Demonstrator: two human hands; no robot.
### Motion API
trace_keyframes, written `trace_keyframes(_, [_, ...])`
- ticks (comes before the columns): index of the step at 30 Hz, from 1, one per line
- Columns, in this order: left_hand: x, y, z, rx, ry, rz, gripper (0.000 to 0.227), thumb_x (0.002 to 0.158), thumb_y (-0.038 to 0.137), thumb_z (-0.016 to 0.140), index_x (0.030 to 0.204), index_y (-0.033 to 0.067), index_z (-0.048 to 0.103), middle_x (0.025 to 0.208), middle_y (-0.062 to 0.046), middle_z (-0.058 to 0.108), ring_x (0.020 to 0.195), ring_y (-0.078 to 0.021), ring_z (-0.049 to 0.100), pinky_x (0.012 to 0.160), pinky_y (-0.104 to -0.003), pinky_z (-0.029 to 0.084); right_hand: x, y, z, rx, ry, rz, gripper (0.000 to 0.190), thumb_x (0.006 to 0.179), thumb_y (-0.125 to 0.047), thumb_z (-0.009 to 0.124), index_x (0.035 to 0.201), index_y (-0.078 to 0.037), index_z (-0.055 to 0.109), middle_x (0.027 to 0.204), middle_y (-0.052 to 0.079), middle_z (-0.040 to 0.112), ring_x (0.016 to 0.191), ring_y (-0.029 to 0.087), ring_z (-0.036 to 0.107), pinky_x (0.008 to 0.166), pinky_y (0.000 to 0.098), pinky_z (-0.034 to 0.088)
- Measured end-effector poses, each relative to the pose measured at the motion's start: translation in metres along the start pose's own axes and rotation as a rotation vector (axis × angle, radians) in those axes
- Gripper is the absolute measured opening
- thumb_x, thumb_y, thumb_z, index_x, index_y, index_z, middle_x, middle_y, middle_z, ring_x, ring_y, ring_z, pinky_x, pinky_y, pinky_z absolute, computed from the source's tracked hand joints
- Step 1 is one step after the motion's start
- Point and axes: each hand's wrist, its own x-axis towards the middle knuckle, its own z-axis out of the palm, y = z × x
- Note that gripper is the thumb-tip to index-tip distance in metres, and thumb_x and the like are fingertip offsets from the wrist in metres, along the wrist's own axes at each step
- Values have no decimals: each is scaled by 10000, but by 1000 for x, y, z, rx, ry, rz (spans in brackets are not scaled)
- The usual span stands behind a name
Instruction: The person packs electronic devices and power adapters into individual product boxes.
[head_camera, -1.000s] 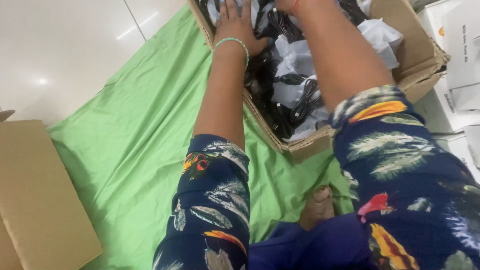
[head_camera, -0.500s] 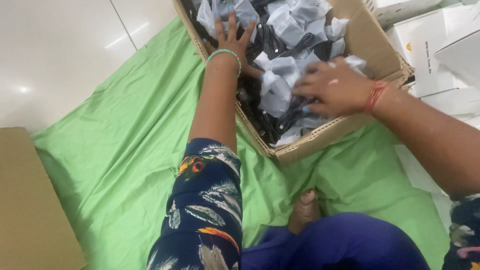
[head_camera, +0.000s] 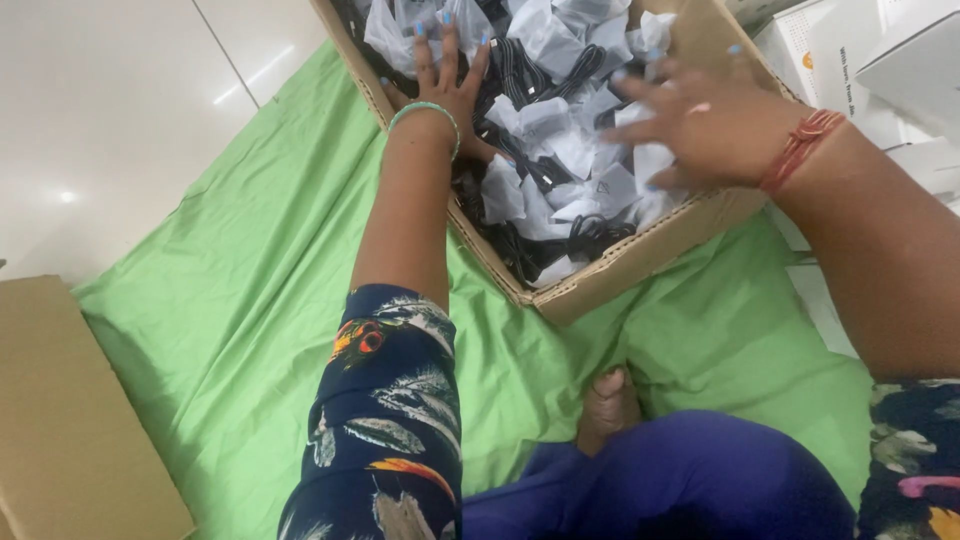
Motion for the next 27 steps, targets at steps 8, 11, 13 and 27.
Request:
trace_keyframes(8, [-16, 11, -11, -4, 49, 52, 1486, 575, 878, 798, 1668, 392, -83, 1728, -11, -197, 1560, -384, -217, 1141, -856, 34, 25, 19, 29, 14, 59, 457, 1110, 753, -134, 812, 1605, -410, 157, 1716, 231, -66, 1533, 535, 4, 1189, 553, 302])
trace_keyframes(11, [-24, 18, -15, 31, -130, 14, 1569, 475, 820, 835, 1639, 375, -118, 1715, 58, -201, 1555, -369, -213, 1132, -842, 63, 35, 20, 21, 91, -33, 475, 1165, 781, -116, 815, 1600, -443, 53, 1708, 150, -140, 1563, 483, -99, 1222, 572, 241])
trace_keyframes(13, [-24, 20, -13, 13, -113, 3, 1591, 460, 760, 879, 1635, 352, -114, 1720, 54, -188, 1561, -378, -184, 1119, -846, 93, 42, 17, 20, 156, -63, 493, 1244, 752, -113, 841, 1594, -452, -9, 1703, 148, -166, 1536, 508, -69, 1237, 569, 212])
trace_keyframes(27, [-192, 76, -22, -516, 911, 96, 639, 995, 404, 742, 1519, 183, 451, 1646, -69, 380, 1552, -307, 255, 1224, -643, 202, 50, 3, 21, 118, 57, 561, 1217, 741, -42, 747, 1640, -447, 34, 1723, 165, -86, 1522, 567, 44, 1223, 556, 255])
